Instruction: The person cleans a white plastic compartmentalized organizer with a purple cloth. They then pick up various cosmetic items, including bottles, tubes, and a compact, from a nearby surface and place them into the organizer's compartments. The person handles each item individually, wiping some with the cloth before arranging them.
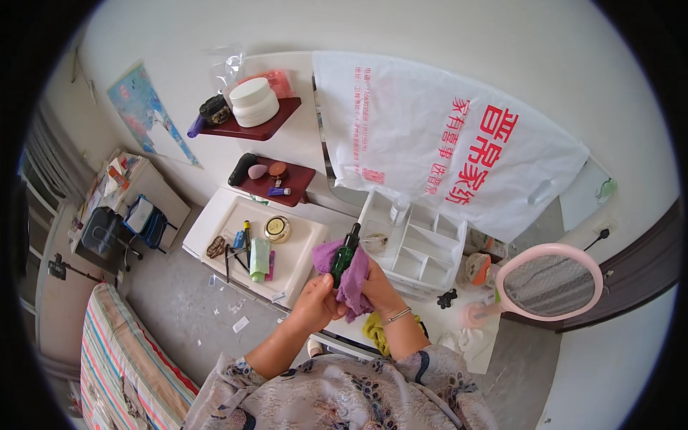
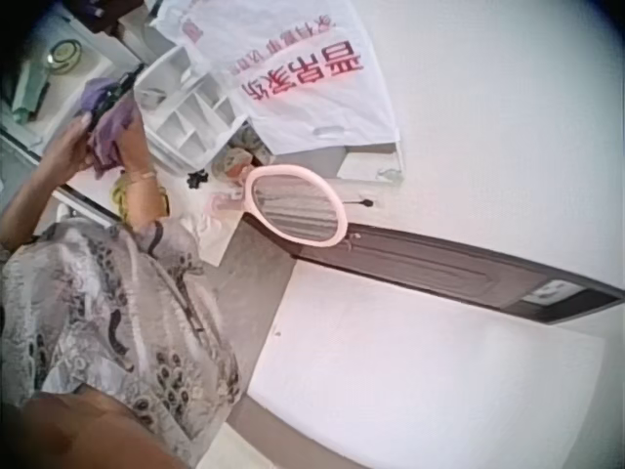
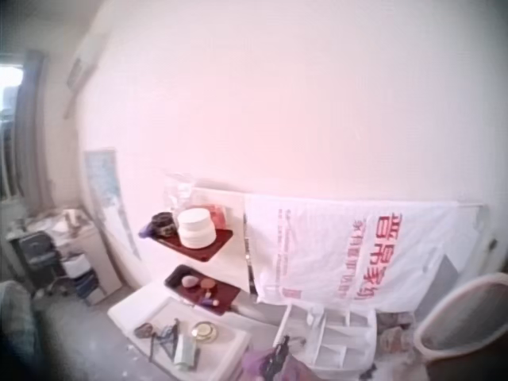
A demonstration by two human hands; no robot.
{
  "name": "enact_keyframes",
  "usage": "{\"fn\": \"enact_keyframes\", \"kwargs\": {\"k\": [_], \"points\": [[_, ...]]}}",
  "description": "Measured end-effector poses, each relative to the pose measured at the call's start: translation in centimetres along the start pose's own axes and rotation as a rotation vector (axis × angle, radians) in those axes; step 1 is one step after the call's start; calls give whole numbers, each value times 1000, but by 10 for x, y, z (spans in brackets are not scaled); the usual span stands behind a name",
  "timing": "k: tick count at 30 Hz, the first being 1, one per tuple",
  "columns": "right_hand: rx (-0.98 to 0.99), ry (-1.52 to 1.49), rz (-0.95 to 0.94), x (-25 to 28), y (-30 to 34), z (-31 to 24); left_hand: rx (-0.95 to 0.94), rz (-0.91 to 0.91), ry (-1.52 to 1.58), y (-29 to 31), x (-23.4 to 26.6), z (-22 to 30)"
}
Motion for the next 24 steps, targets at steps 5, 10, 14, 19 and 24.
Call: {"fn": "enact_keyframes", "kwargs": {"k": [5,10,14,19,24], "points": [[293,165,59,-14,1,-20,-190,280,-544,0,7,25],[344,459,81,-25,9,-35,-688,393,-413,5,2,70],[558,747,129,-37,13,-35,-575,244,-604,3,-15,91],[377,458,172,-41,21,-27,-432,236,-414,3,-5,100],[334,-210,112,-9,3,0,-410,183,44,-10,10,98]]}}
Point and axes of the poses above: each hand's wrist, its own y-axis away from the middle knuckle, its own x-axis out of the back of the hand, z = x × y, the point moved 3 cm from there along -y, towards the middle knuckle, and after that the axes turned 11 degrees about z, right-handed, at the moved point
